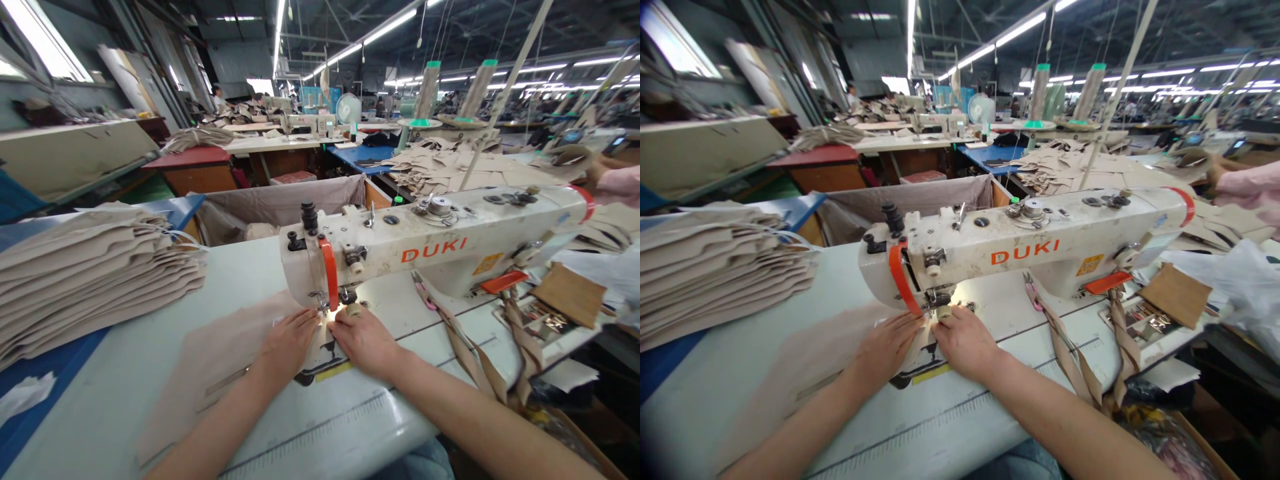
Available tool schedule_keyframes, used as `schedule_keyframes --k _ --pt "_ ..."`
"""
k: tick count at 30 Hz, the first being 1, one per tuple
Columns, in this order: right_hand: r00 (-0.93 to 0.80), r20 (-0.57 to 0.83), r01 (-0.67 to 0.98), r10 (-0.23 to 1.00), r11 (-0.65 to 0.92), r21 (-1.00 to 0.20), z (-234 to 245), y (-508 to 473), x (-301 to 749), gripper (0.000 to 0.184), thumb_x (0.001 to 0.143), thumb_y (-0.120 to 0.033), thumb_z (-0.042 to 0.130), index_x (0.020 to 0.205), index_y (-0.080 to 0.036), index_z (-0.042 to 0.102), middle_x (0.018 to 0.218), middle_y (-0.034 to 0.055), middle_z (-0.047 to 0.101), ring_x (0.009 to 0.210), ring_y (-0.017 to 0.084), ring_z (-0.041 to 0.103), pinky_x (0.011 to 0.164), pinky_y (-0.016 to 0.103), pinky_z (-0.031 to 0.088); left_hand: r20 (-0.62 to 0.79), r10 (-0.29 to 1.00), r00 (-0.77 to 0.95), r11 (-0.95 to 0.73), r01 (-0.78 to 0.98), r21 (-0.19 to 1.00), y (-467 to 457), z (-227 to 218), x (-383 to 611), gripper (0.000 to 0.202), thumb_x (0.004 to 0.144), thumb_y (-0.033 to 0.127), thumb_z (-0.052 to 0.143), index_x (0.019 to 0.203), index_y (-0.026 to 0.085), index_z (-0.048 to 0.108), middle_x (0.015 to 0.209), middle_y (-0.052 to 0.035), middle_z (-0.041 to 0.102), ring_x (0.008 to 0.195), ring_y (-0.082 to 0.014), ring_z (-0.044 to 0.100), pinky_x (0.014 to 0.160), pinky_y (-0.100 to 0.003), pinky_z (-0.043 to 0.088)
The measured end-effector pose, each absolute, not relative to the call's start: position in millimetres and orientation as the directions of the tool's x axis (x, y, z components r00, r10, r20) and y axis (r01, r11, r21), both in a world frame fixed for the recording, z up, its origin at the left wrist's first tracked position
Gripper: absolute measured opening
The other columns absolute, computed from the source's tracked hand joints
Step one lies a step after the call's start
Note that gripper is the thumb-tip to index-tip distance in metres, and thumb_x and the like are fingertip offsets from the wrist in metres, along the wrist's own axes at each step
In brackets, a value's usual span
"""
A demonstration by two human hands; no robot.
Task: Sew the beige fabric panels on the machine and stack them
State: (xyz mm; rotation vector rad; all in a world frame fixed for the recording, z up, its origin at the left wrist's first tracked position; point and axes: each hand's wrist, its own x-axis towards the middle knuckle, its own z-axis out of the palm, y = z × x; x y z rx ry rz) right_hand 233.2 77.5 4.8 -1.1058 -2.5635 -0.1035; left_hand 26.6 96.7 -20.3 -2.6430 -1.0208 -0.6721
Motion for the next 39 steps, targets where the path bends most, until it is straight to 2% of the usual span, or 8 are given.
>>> schedule_keyframes --k 8,13,16,18,22,27,34,39 --pt "-0.641 0.42 0.68 0.642 0.729 -0.078 -1 71 238 0.016 0.094 -0.015 0.052 0.09 -0.016 0.067 0.084 0.0069 0.065 0.081 0.02 0.056 0.073 0.031 0.041 0.586 0.571 0.575 -0.681 0.73 -0.053 69 -9 15 0.035 0.097 0.01 0.03 0.105 0.015 0.064 0.106 -0.0084 0.074 0.1 -0.0183 0.07 0.089 -0.031 0.057" --pt "-0.619 0.53 0.613 0.58 0.778 -0.136 -6 69 242 0.019 0.096 -0.016 0.049 0.094 -0.016 0.067 0.086 0.008 0.066 0.082 0.02 0.057 0.076 0.032 0.044 0.625 0.704 0.338 -0.553 0.813 0.184 7 0 -23 0.035 0.092 0.01 0.035 0.106 0.019 0.065 0.101 -0.0064 0.074 0.091 -0.0173 0.071 0.082 -0.029 0.059" --pt "-0.665 0.497 0.564 0.558 0.811 -0.156 -4 65 240 0.02 0.096 -0.016 0.047 0.096 -0.016 0.068 0.086 0.008 0.066 0.084 0.02 0.057 0.078 0.033 0.047 0.516 0.837 0.183 -0.395 0.855 0.336 -15 14 -42 0.033 0.09 0.014 0.035 0.09 0.023 0.067 0.09 -0.0033 0.073 0.082 -0.0175 0.071 0.071 -0.028 0.059" --pt "-0.708 0.45 0.524 0.545 0.832 -0.184 0 60 236 0.02 0.096 -0.016 0.049 0.101 -0.016 0.067 0.092 0.0085 0.067 0.088 0.02 0.057 0.081 0.033 0.048 0.436 0.89 0.134 -0.315 0.872 0.375 -19 21 -53 0.033 0.089 0.016 0.034 0.086 0.024 0.066 0.085 -0.0017 0.073 0.078 -0.0178 0.071 0.067 -0.027 0.058" --pt "-0.768 0.377 0.454 0.517 0.856 -0.248 10 46 225 0.023 0.096 -0.016 0.049 0.111 -0.016 0.066 0.105 0.0101 0.066 0.101 0.021 0.057 0.092 0.035 0.048 0.215 0.966 0.146 -0.206 0.934 0.291 -17 21 -69 0.033 0.093 0.023 0.034 0.105 0.022 0.065 0.085 -0.0025 0.076 0.073 -0.0202 0.073 0.063 -0.028 0.055" --pt "-0.778 0.355 0.436 0.518 0.853 -0.287 12 35 216 0.024 0.096 -0.016 0.046 0.109 -0.017 0.067 0.108 0.0108 0.067 0.102 0.022 0.058 0.093 0.036 0.049 0.011 0.96 0.281 -0.28 0.948 0.149 -24 17 -85 0.045 0.09 0.032 0.048 0.133 0.02 0.053 0.094 -0.0072 0.077 0.083 -0.026 0.074 0.069 -0.032 0.054" --pt "-0.662 0.364 0.566 0.655 0.755 -0.331 8 33 205 0.017 0.092 -0.014 0.054 0.103 -0.017 0.067 0.1 0.0089 0.067 0.094 0.021 0.06 0.085 0.033 0.052 -0.057 0.956 0.287 -0.284 0.957 0.057 -28 19 -79 0.042 0.092 0.03 0.047 0.132 0.02 0.057 0.097 -0.0088 0.077 0.086 -0.0267 0.074 0.073 -0.034 0.055" --pt "-0.629 0.186 0.728 0.754 0.656 -0.199 20 42 182 0.013 0.085 -0.013 0.064 0.098 -0.014 0.069 0.103 0.0096 0.068 0.1 0.024 0.061 0.09 0.035 0.05 -0.103 0.953 0.286 -0.28 0.958 0.065 -30 19 -70 0.036 0.093 0.028 0.045 0.122 0.02 0.064 0.098 -0.0105 0.076 0.087 -0.0267 0.073 0.077 -0.035 0.055"
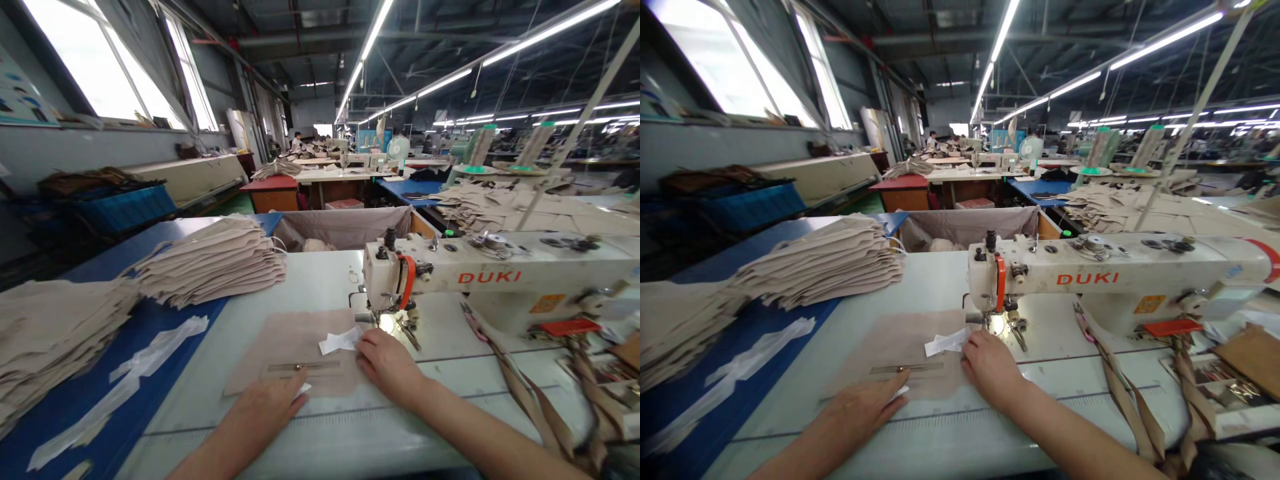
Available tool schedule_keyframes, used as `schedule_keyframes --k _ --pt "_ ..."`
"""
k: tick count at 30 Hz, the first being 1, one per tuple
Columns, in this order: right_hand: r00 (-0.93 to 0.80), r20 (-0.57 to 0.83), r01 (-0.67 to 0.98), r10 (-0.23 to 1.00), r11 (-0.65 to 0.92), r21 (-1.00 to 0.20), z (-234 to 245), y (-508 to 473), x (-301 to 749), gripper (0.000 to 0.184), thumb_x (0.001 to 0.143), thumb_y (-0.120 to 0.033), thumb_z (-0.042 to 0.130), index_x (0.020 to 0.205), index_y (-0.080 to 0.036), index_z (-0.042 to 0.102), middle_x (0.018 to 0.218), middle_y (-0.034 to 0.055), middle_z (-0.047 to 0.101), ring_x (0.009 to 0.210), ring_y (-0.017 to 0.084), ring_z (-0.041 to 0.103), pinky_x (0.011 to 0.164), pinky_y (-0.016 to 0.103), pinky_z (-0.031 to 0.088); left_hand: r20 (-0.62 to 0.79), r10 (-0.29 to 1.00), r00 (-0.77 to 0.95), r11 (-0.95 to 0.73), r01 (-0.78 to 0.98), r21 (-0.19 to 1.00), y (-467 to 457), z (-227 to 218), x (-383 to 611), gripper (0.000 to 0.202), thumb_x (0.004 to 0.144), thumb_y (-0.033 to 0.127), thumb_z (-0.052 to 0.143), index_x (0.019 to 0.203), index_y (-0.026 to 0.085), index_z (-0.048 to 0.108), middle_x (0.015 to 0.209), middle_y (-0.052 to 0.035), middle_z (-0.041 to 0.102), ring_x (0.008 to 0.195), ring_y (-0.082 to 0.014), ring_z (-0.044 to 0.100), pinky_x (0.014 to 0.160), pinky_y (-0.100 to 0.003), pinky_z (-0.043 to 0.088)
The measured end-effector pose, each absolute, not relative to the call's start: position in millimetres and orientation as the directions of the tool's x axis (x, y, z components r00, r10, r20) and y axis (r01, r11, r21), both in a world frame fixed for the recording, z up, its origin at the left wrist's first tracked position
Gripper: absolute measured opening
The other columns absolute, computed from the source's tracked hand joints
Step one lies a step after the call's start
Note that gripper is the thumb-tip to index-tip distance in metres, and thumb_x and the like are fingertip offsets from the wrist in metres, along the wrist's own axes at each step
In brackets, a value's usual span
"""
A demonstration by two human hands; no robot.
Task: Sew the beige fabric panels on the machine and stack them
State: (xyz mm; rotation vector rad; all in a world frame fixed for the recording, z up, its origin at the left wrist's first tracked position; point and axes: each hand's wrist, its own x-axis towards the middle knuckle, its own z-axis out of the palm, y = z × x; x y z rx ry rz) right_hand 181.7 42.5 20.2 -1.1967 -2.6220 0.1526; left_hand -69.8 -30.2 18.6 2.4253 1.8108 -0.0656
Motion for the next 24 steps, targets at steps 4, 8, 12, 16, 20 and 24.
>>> schedule_keyframes --k 4,8,12,16,20,24 --pt "-0.64 0.165 0.731 0.75 0.661 -0.171 22 47 172 0.01 0.088 -0.013 0.061 0.086 -0.014 0.071 0.092 0.0086 0.069 0.093 0.024 0.062 0.084 0.034 0.051 -0.01 0.943 0.332 -0.323 0.925 0.198 -29 22 -75 0.031 0.094 0.03 0.042 0.109 0.025 0.069 0.102 -0.005 0.076 0.092 -0.0243 0.072 0.082 -0.033 0.055" --pt "-0.647 0.186 0.719 0.739 0.673 -0.176 18 48 173 0.011 0.089 -0.013 0.06 0.089 -0.016 0.07 0.093 0.0076 0.069 0.094 0.022 0.061 0.086 0.033 0.049 0.142 0.943 0.301 -0.331 0.892 0.307 -15 30 -70 0.035 0.092 0.021 0.037 0.108 0.024 0.068 0.109 -0.0038 0.073 0.102 -0.0215 0.067 0.091 -0.031 0.052" --pt "-0.654 0.198 0.706 0.73 0.683 -0.186 19 43 177 0.011 0.089 -0.012 0.06 0.09 -0.016 0.07 0.095 0.0064 0.069 0.095 0.021 0.06 0.087 0.032 0.048 0.113 0.956 0.271 -0.293 0.896 0.334 11 39 -38 0.043 0.085 0.009 0.035 0.114 0.02 0.064 0.113 -0.0069 0.069 0.106 -0.0207 0.064 0.093 -0.032 0.049" --pt "-0.664 0.211 0.681 0.717 0.697 -0.225 19 23 186 0.009 0.089 -0.014 0.062 0.094 -0.017 0.069 0.098 0.0043 0.068 0.097 0.02 0.06 0.089 0.031 0.048 0.009 0.967 0.256 -0.25 0.933 0.26 36 45 -5 0.027 0.092 0.021 0.04 0.104 0.02 0.064 0.107 -0.0077 0.066 0.097 -0.0237 0.065 0.083 -0.033 0.05" --pt "-0.66 0.273 0.629 0.7 0.713 -0.311 7 0 196 0.022 0.084 -0.019 0.069 0.106 -0.019 0.066 0.113 0.0056 0.067 0.107 0.022 0.058 0.097 0.033 0.046 -0.056 0.953 0.298 -0.277 0.93 0.241 50 43 7 0.023 0.092 0.032 0.049 0.106 0.021 0.063 0.111 -0.0075 0.064 0.099 -0.0249 0.065 0.083 -0.033 0.048" --pt "-0.649 0.337 0.629 0.683 0.73 -0.268 -8 -1 195 0.018 0.086 -0.018 0.068 0.104 -0.018 0.067 0.111 0.0056 0.067 0.105 0.02 0.06 0.096 0.031 0.046 -0.045 0.947 0.319 -0.295 0.915 0.276 56 35 6 0.024 0.093 0.024 0.041 0.099 0.021 0.064 0.109 -0.0074 0.065 0.094 -0.0217 0.065 0.083 -0.031 0.046"
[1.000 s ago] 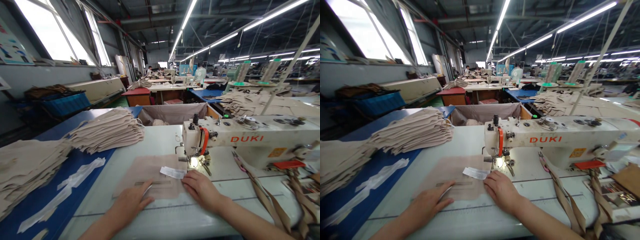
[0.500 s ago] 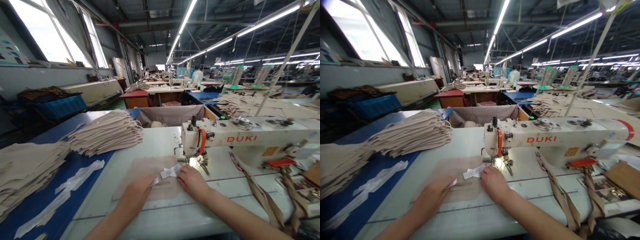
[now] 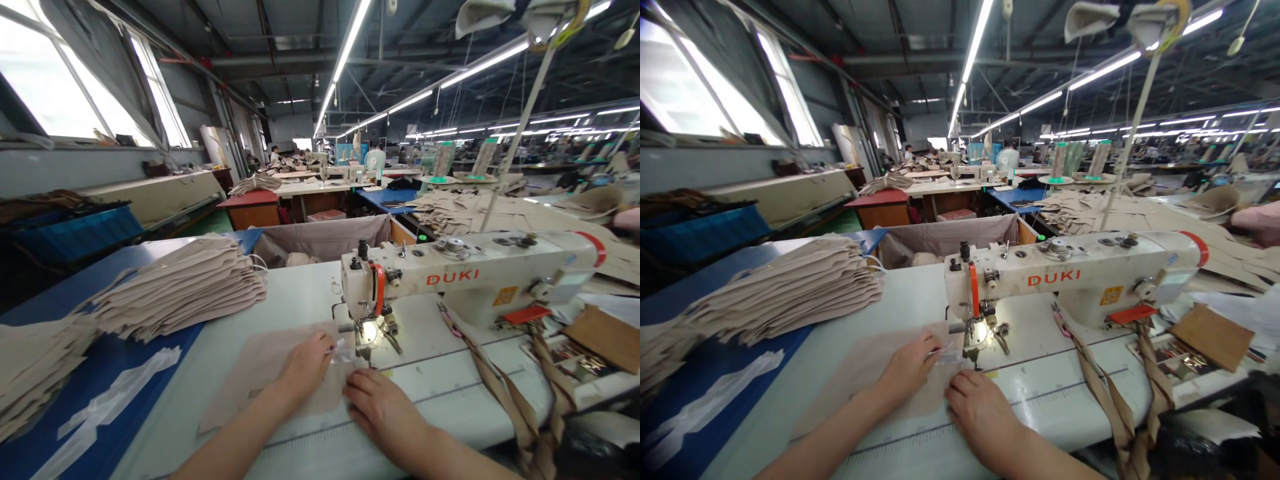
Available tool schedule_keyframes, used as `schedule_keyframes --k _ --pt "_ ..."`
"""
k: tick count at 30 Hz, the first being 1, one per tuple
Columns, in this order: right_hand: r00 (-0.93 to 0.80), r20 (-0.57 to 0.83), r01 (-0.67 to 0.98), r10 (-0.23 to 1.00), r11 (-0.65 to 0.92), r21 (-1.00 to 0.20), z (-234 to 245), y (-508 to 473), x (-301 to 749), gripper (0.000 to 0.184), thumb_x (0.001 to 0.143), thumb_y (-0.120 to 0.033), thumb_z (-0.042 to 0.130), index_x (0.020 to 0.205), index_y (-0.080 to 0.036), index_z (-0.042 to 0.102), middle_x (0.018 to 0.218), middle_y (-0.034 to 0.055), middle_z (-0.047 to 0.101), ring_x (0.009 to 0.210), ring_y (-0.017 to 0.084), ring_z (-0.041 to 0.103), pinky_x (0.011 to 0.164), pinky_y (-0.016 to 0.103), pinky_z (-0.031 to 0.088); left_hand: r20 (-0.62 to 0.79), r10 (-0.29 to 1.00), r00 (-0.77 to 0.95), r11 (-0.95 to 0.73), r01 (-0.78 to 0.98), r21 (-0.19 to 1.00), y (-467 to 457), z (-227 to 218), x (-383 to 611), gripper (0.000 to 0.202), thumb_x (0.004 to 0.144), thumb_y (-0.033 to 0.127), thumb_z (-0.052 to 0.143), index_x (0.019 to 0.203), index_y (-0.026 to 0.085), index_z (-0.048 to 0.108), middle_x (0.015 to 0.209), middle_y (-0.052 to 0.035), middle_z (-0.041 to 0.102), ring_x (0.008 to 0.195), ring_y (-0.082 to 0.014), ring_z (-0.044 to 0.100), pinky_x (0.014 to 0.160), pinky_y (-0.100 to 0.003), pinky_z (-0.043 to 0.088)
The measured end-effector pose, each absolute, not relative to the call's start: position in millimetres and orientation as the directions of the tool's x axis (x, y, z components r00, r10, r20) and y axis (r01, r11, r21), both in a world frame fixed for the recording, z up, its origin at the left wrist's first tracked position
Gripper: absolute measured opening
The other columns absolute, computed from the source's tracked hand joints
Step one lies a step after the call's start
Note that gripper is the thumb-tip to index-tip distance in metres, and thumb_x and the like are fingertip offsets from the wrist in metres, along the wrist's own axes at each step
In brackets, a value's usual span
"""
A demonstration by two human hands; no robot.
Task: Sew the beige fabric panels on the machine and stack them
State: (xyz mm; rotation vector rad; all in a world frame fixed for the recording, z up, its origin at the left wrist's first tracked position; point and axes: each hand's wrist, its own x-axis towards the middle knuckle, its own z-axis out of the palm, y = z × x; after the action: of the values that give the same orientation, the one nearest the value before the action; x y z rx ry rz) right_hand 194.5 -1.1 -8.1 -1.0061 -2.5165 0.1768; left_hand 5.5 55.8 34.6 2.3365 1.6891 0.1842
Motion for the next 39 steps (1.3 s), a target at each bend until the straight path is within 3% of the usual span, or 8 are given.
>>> schedule_keyframes --k 5,12,18,23,26,29,33,39 --pt "-0.664 0.364 0.649 0.653 0.745 -0.153 -11 10 188 0.004 0.087 -0.016 0.068 0.091 -0.018 0.067 0.092 0.0028 0.068 0.089 0.018 0.061 0.084 0.028 0.049 0.058 0.977 0.206 -0.212 0.885 0.416 53 39 -11 0.02 0.091 0.024 0.037 0.092 0.021 0.057 0.099 -0.0066 0.067 0.094 -0.022 0.064 0.083 -0.031 0.045" --pt "-0.698 0.341 0.64 0.63 0.762 -0.099 -11 21 182 0.003 0.088 -0.014 0.066 0.089 -0.017 0.065 0.086 0.0038 0.066 0.084 0.019 0.059 0.077 0.029 0.048 0.061 0.997 0.056 -0.082 0.757 0.649 20 53 -54 0.027 0.087 0.044 0.032 0.081 0.025 0.05 0.078 -0.002 0.066 0.077 -0.0223 0.063 0.075 -0.032 0.049" --pt "-0.632 0.418 0.571 0.653 0.756 -0.319 -4 28 175 0.02 0.088 -0.004 0.054 0.094 -0.019 0.066 0.089 0.005 0.067 0.087 0.018 0.06 0.077 0.027 0.048 -0.077 0.997 -0.012 0.059 0.763 0.644 -18 44 -66 0.035 0.087 0.043 0.029 0.085 0.023 0.058 0.084 -0.0051 0.07 0.091 -0.0252 0.067 0.083 -0.034 0.05" --pt "-0.559 0.498 0.392 0.662 0.741 -0.545 11 31 165 0.024 0.09 -0.007 0.045 0.097 -0.021 0.063 0.089 0.0047 0.065 0.086 0.018 0.061 0.075 0.026 0.049 -0.175 0.982 0.068 0.011 0.91 0.415 -37 43 -67 0.062 0.076 0.042 0.063 0.135 0.025 0.049 0.116 -0.0094 0.071 0.109 -0.0301 0.064 0.093 -0.038 0.047" --pt "-0.543 0.55 0.309 0.635 0.76 -0.572 22 34 156 0.023 0.093 -0.011 0.043 0.096 -0.022 0.062 0.087 0.0038 0.064 0.082 0.016 0.062 0.072 0.024 0.051 -0.16 0.984 0.075 -0.029 0.962 0.272 -32 44 -74 0.043 0.082 0.028 0.056 0.125 0.027 0.06 0.113 -0.0079 0.072 0.108 -0.0287 0.065 0.089 -0.036 0.047" --pt "-0.457 0.676 0.313 0.578 0.816 -0.486 24 34 151 0.025 0.095 -0.012 0.042 0.11 -0.023 0.06 0.1 0.007 0.066 0.093 0.018 0.064 0.08 0.027 0.053 -0.059 0.998 0.021 -0.005 0.969 0.249 -16 66 -94 0.03 0.087 0.018 0.045 0.102 0.028 0.069 0.103 -0.0041 0.075 0.101 -0.0234 0.068 0.081 -0.029 0.047" --pt "-0.442 0.78 0.42 0.443 0.871 -0.257 4 36 151 0.043 0.092 -0.014 0.049 0.135 -0.021 0.047 0.127 0.0129 0.061 0.118 0.022 0.059 0.098 0.033 0.049 0.186 0.946 -0.265 0.257 0.964 0.068 24 151 -145 0.022 0.091 0.027 0.048 0.095 0.022 0.069 0.092 -0.0059 0.075 0.092 -0.0261 0.068 0.075 -0.028 0.047" --pt "-0.654 0.697 0.302 0.295 0.946 -0.118 -42 56 147 0.034 0.082 -0.004 0.05 0.109 -0.023 0.06 0.105 0.0048 0.072 0.099 0.019 0.068 0.089 0.026 0.054 0.48 0.797 -0.367 0.438 0.898 -0.04 89 270 -208 0.034 0.099 0.026 0.033 0.107 0.011 0.063 0.107 -0.0152 0.069 0.106 -0.0319 0.063 0.084 -0.036 0.044"
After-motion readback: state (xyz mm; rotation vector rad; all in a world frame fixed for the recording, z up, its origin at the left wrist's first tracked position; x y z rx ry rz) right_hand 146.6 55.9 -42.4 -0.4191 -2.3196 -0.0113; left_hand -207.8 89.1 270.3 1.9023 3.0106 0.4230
